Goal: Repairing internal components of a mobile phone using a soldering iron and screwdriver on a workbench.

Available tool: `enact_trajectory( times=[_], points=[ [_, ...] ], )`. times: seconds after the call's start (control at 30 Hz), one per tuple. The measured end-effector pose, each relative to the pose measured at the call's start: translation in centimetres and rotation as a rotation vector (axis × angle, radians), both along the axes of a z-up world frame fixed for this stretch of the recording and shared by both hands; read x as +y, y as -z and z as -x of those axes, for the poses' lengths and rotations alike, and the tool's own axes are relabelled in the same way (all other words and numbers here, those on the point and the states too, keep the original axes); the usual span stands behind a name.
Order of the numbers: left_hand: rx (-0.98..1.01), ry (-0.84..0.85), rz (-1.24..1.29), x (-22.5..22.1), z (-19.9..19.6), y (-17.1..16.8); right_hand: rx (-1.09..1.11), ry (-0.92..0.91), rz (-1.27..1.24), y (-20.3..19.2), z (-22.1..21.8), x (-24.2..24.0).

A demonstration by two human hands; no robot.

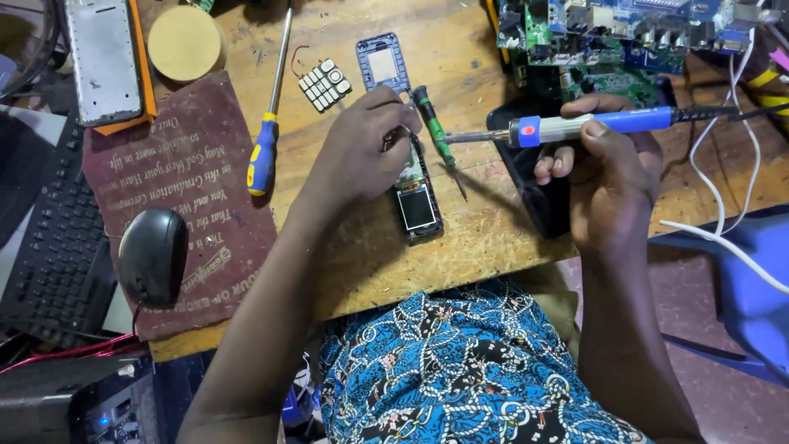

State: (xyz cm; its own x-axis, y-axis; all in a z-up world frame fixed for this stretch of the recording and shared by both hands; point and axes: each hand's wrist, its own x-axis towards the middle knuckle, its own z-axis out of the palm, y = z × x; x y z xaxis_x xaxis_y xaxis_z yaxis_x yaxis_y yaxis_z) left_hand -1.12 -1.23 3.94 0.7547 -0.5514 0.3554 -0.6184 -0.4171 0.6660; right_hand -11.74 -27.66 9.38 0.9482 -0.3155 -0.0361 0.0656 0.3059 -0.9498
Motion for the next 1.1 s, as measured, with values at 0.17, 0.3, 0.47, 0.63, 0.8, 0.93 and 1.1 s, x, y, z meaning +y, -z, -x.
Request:
enact_trajectory(
  times=[0.17, 0.3, 0.47, 0.63, 0.8, 0.93, 1.1],
  points=[
    [-0.149, 0.120, 0.043, 0.1, -0.4, 1.0, 0.004, 0.009, -0.001, 0.1, -0.1, 0.0],
    [-0.127, 0.113, 0.087, 0.2, -0.6, 1.7, -0.006, 0.004, -0.022, 0.3, -0.1, 0.0],
    [-0.068, 0.063, 0.074, 0.9, -0.8, 2.9, -0.003, -0.014, -0.050, 0.6, -0.3, 0.1],
    [-0.084, 0.076, 0.126, 1.2, -1.0, 3.1, 0.033, -0.005, -0.018, 0.6, -0.6, 0.8],
    [-0.081, 0.071, 0.113, 1.2, -0.8, 2.5, 0.050, 0.018, -0.009, 0.5, -1.1, 1.5],
    [-0.054, 0.056, 0.138, 0.9, -0.6, 2.3, 0.052, 0.014, -0.010, 0.3, -1.5, 1.8],
    [-0.034, 0.030, 0.124, 0.6, -0.3, 1.8, 0.094, 0.036, -0.022, 0.2, -1.9, 2.1]
  ],
)
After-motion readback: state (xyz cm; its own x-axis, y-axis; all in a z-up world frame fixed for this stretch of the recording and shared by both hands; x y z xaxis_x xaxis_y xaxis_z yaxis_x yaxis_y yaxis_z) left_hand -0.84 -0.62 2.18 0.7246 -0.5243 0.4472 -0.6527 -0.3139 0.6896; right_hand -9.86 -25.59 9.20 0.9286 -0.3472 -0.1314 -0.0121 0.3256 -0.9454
